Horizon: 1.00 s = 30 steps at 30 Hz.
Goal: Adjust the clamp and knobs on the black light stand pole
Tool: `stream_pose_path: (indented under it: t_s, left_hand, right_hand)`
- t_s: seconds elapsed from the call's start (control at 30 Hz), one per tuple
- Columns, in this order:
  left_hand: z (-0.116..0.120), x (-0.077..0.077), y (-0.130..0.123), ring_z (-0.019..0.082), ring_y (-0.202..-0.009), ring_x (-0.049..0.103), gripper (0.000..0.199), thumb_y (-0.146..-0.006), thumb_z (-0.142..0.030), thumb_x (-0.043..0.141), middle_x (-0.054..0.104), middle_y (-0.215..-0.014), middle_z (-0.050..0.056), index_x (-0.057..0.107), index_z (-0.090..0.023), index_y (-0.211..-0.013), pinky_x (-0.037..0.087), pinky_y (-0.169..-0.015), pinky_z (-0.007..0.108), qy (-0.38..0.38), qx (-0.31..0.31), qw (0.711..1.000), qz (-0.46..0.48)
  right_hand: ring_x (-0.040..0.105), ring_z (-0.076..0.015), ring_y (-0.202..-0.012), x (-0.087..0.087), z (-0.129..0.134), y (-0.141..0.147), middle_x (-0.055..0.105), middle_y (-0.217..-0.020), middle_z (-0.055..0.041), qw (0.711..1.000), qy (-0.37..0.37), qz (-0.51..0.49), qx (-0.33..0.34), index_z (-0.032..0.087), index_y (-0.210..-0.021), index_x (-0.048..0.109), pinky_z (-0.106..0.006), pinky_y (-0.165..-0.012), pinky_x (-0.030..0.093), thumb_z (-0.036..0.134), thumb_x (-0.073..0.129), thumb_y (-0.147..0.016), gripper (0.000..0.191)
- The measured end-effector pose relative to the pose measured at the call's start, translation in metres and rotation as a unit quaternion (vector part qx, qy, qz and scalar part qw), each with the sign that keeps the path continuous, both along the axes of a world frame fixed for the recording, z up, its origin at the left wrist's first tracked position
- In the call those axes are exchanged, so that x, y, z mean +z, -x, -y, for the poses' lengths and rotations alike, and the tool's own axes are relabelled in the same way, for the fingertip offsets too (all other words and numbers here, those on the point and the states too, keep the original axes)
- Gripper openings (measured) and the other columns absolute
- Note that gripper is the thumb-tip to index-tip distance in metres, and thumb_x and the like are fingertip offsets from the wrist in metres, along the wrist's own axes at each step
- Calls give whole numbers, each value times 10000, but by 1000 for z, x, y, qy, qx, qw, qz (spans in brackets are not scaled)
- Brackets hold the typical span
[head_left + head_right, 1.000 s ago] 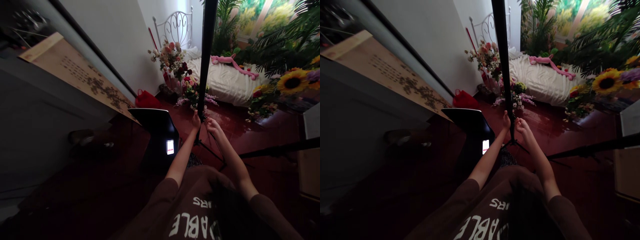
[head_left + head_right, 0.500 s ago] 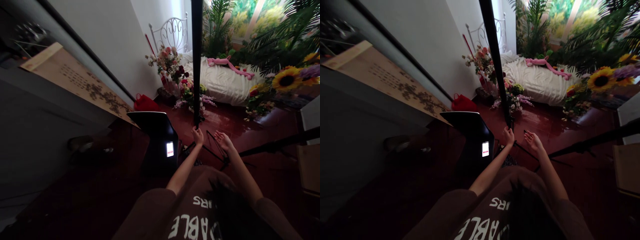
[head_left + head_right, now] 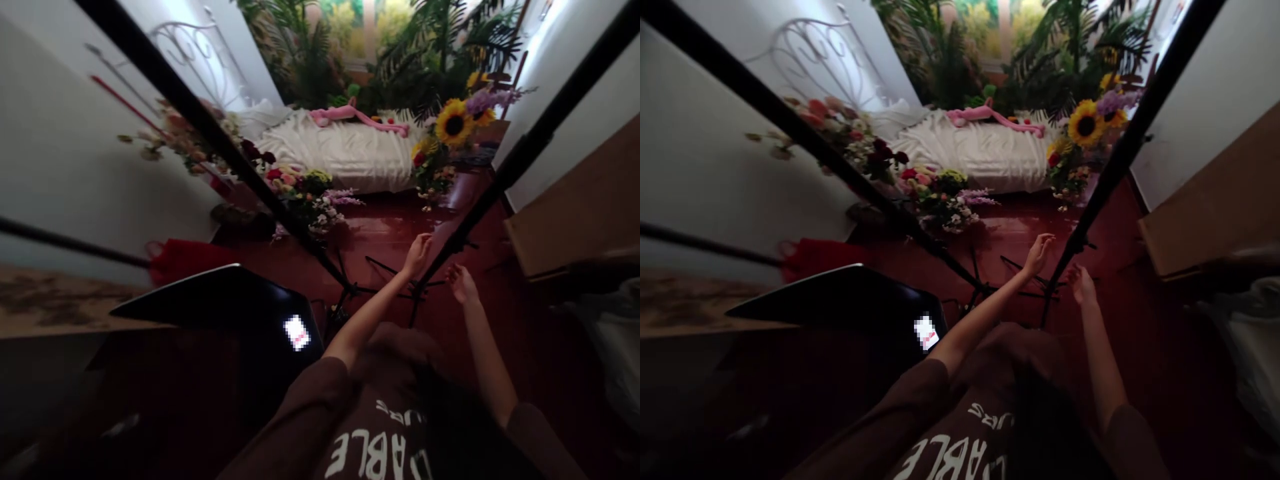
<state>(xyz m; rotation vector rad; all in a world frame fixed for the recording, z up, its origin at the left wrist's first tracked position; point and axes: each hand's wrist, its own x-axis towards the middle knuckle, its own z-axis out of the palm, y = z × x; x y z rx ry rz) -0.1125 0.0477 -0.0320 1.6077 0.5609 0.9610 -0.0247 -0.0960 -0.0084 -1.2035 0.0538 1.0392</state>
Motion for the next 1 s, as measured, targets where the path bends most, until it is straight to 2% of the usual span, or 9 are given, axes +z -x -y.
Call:
stream_pose_path:
  t_s: [0.1,0.2,0.33,0.47,0.6,0.77,0.87,1.0]
  left_hand:
    - [12,32,-42,167,-1019,616,497,-930,-550,376,620,-1164,122,487,-166,-1226,467,-898,294,-32,-81,996,29]
    - [21,46,-63,137,-838,625,494,-949,-528,336,642,-1044,84,452,-168,-1266,474,-793,269,-36,-106,994,3]
    - [22,44,-65,110,-701,589,471,-957,-499,328,635,-934,44,426,-172,-1282,457,-706,243,-52,-119,991,-30]
    - [20,38,-65,129,-771,599,424,-950,-467,367,634,-947,56,452,-176,-1247,455,-743,251,-86,-98,991,-38]
    - [23,36,-69,149,-808,614,384,-949,-434,380,644,-949,70,481,-181,-1221,457,-754,260,-89,-62,993,-38]
    - [25,35,-71,151,-804,626,360,-946,-414,402,654,-946,77,504,-178,-1197,462,-740,250,-96,-48,993,-38]
    - [27,35,-71,146,-803,626,345,-947,-400,406,657,-938,69,504,-186,-1199,465,-746,246,-97,-37,994,-39]
    - [28,36,-71,139,-768,617,343,-944,-391,416,656,-908,60,501,-192,-1210,465,-729,244,-93,-32,994,-41]
  right_hand:
    - [637,-80,-535,28,7,-19,672,-663,38,999,-13,41,-33,228,-893,612,-165,-473,511,333,465,-925,183]
    - [644,-103,-556,50,8,-36,693,-713,7,993,-17,119,-3,218,-899,604,-182,-453,506,470,505,-913,271]
    - [626,-110,-528,61,6,-50,698,-694,-24,977,32,205,43,201,-815,581,-176,-413,479,546,581,-862,349]
    - [599,-99,-514,67,7,-59,716,-723,-54,974,65,195,94,184,-826,634,-168,-401,450,545,597,-852,364]
    - [602,-95,-570,71,8,-65,729,-820,-71,967,64,206,132,173,-866,690,-175,-466,473,517,630,-826,351]
    - [643,-136,-731,63,9,-71,716,-887,-42,949,19,292,118,210,-859,642,-224,-591,526,531,771,-653,404]
    - [650,-182,-829,56,8,-73,699,-921,-34,900,-17,429,74,226,-840,616,-289,-658,547,476,800,-613,385]
    - [617,-222,-952,53,8,-73,680,-965,-61,776,0,631,12,226,-808,649,-385,-783,540,344,634,-788,121]
